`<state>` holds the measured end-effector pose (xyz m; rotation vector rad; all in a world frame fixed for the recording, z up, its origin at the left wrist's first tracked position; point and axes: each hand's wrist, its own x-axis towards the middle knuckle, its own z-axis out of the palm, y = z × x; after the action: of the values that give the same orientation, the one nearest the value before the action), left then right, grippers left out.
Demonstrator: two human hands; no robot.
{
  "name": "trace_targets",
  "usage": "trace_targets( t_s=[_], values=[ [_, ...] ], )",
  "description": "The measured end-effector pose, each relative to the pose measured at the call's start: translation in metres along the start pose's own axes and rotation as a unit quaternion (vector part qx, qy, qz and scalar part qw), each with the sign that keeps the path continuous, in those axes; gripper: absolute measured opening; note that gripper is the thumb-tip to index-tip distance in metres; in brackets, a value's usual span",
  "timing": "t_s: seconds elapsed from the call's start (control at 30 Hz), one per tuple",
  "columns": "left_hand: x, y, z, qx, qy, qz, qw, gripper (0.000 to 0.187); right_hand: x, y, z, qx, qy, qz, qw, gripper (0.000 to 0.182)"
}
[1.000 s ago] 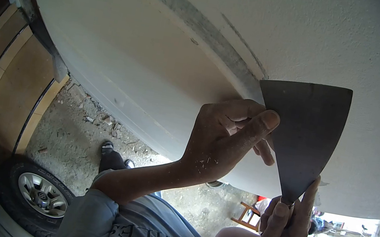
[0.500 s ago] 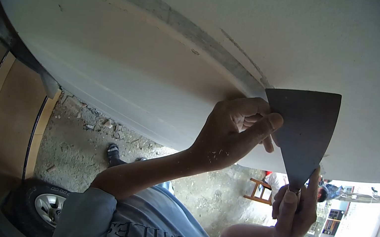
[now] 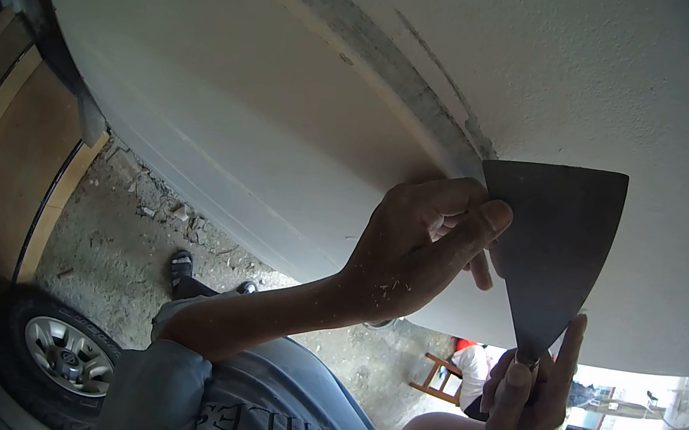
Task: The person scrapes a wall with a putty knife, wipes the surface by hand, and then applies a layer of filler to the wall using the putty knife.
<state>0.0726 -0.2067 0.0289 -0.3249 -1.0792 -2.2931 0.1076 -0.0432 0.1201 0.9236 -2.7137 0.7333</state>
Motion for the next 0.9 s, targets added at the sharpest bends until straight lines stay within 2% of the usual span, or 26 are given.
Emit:
trace_targets(
  t_s=[0.27, 0.37, 0.53, 0.9],
  values=[
    [-0.002, -0.003, 0.004, 0.013, 0.008, 0.003, 1.000, 0.033, 0.000, 0.010, -0.013, -0.009, -0.027, -0.030, 0.999, 0.043],
    [-0.002, -0.005, 0.003, -0.003, 0.011, 0.014, 1.000, 0.033, 0.001, 0.007, -0.010, -0.029, -0.024, -0.021, 0.999, 0.043],
    [0.000, -0.002, 0.003, -0.008, 0.028, 0.003, 1.000, 0.035, 0.003, 0.013, -0.002, -0.089, 0.005, -0.065, 0.994, 0.047],
    [0.000, 0.002, 0.002, -0.020, 0.033, 0.007, 0.999, 0.037, 0.003, 0.002, 0.000, -0.101, 0.007, -0.078, 0.992, 0.047]
  ],
)
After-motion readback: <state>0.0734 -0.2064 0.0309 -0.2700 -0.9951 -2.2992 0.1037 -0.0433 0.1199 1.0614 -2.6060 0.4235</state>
